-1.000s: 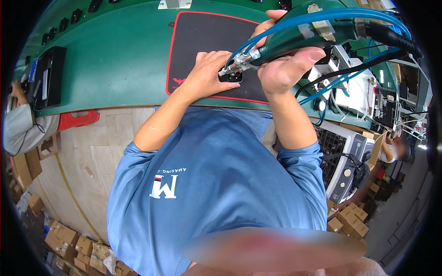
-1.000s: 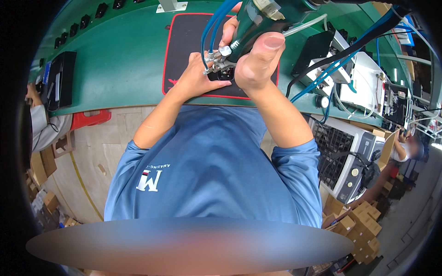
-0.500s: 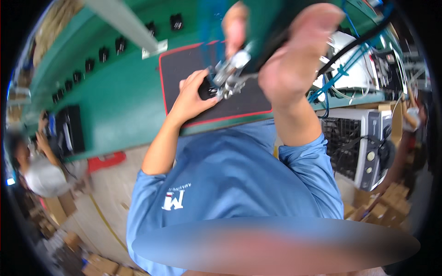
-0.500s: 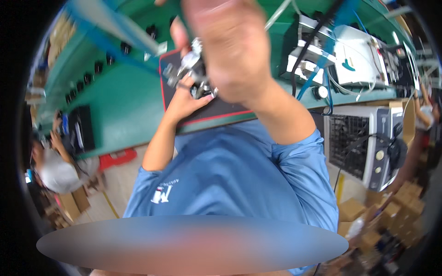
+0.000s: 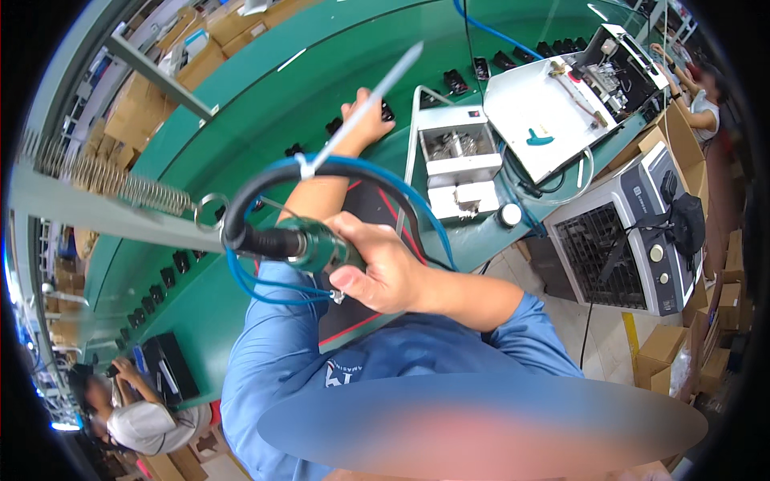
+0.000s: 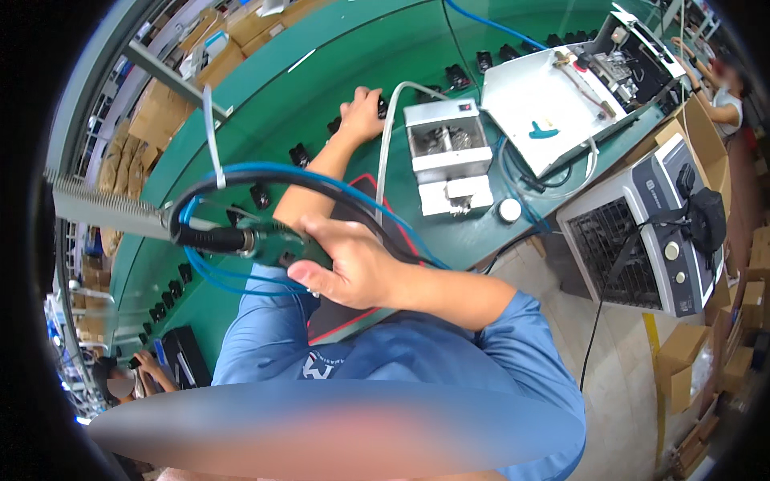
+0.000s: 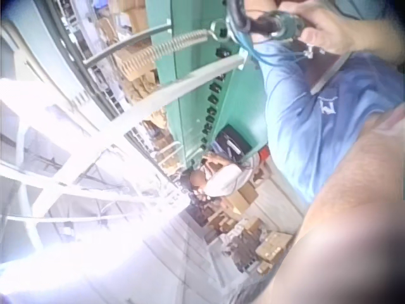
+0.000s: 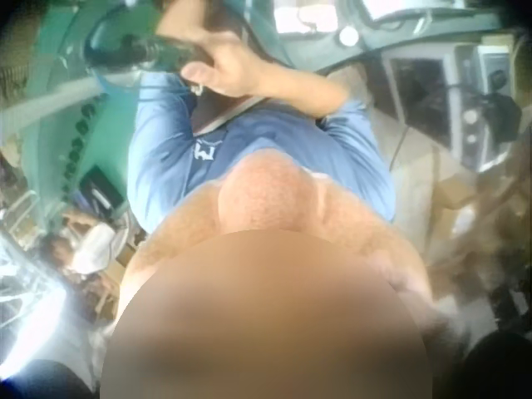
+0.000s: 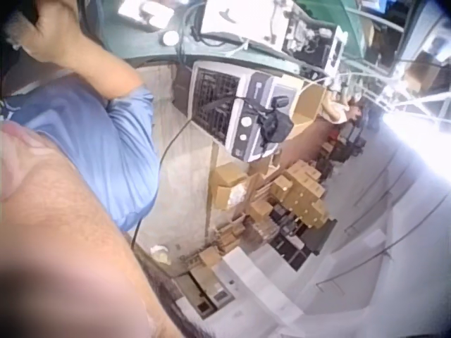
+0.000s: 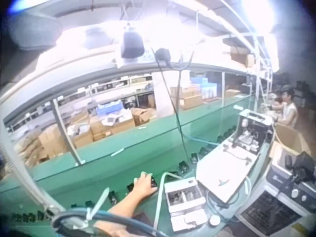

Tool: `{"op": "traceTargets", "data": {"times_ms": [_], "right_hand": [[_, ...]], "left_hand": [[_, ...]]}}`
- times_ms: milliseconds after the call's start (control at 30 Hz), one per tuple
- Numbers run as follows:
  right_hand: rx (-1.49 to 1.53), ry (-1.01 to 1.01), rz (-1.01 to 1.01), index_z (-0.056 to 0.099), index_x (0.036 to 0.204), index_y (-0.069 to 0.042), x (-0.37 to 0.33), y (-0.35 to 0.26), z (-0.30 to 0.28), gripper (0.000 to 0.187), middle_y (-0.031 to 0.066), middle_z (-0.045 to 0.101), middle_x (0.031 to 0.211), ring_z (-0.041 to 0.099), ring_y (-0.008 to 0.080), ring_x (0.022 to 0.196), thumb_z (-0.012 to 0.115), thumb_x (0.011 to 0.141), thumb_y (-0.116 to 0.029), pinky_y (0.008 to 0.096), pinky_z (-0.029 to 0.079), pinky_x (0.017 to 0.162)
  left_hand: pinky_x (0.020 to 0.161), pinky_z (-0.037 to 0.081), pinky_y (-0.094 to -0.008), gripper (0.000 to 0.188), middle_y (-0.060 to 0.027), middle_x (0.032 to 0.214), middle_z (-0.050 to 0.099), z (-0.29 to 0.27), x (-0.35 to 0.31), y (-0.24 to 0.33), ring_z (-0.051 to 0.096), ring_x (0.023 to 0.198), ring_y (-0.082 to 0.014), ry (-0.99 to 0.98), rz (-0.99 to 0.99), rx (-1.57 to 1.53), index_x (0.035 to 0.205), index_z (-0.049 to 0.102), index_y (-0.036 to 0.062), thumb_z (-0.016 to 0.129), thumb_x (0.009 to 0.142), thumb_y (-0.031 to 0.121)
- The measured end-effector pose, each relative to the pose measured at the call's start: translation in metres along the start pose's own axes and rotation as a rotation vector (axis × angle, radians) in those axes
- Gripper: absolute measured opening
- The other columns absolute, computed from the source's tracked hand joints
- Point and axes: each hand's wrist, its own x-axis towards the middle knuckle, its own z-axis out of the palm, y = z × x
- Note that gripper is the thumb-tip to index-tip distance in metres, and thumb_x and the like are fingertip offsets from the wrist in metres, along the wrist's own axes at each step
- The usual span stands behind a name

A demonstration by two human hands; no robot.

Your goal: Assemble small electronic components using a specialized screw tool and testing equipment.

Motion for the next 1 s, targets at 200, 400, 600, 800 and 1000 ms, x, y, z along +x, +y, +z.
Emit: {"op": "traceTargets", "data": {"times_ms": [200,400,600,800,1000], "right_hand": [[0.021,0.029,-0.052,0.056,0.119,0.003,0.005,-0.002,-0.025,0.065,0.0099,0.066,0.088,0.067,0.0211,0.075,0.060,0.095,-0.057,0.0316,0.053,0.069],[0.041,0.017,-0.035,0.054,0.119,0.002,0.007,0.000,-0.032,0.059,0.0202,0.061,0.110,0.061,0.0362,0.101,0.063,0.095,-0.051,0.0418,0.050,0.088],[0.003,0.052,-0.042,0.056,0.120,0.005,-0.001,-0.004,-0.030,0.064,0.0093,0.065,0.086,0.065,0.0180,0.069,0.062,0.096,-0.054,0.0308,0.052,0.064],[0.035,0.049,0.078,0.056,0.118,0.000,-0.004,-0.022,-0.024,0.058,0.0095,0.067,0.083,0.068,0.0262,0.071,0.063,0.095,-0.053,0.0341,0.052,0.068],[0.057,0.060,-0.046,0.053,0.122,0.006,0.006,0.008,-0.001,0.059,0.0137,0.063,0.091,0.062,0.0205,0.073,0.061,0.097,-0.047,0.0315,0.047,0.065]], "left_hand": [[0.104,0.035,-0.0552,0.080,-0.0165,0.141,0.049,-0.016,0.011,0.019,0.048,0.131,-0.0333,-0.124,-0.037,0.149,0.139,0.054,0.0099,0.086,0.071,0.038],[0.093,0.042,-0.0550,0.082,-0.0119,0.127,0.063,0.011,0.060,0.052,0.059,0.120,-0.0313,0.013,0.231,0.243,0.141,0.053,0.0171,0.080,0.073,0.054],[0.093,0.048,-0.0515,0.069,-0.0140,0.127,0.061,0.006,0.042,0.034,0.065,0.111,-0.0340,0.084,0.194,-0.038,0.141,0.052,0.0136,0.079,0.082,0.035],[0.104,0.045,-0.0427,0.061,-0.0193,0.136,0.047,-0.051,-0.101,-0.055,0.059,0.113,-0.0371,0.021,0.144,-0.717,0.146,0.046,0.0097,0.071,0.090,0.008],[0.105,0.047,-0.0415,0.066,-0.0128,0.127,0.049,-0.080,-0.292,-0.065,0.057,0.119,-0.0272,0.059,-0.438,-0.911,0.133,0.053,0.0060,0.086,0.077,0.018]]}}
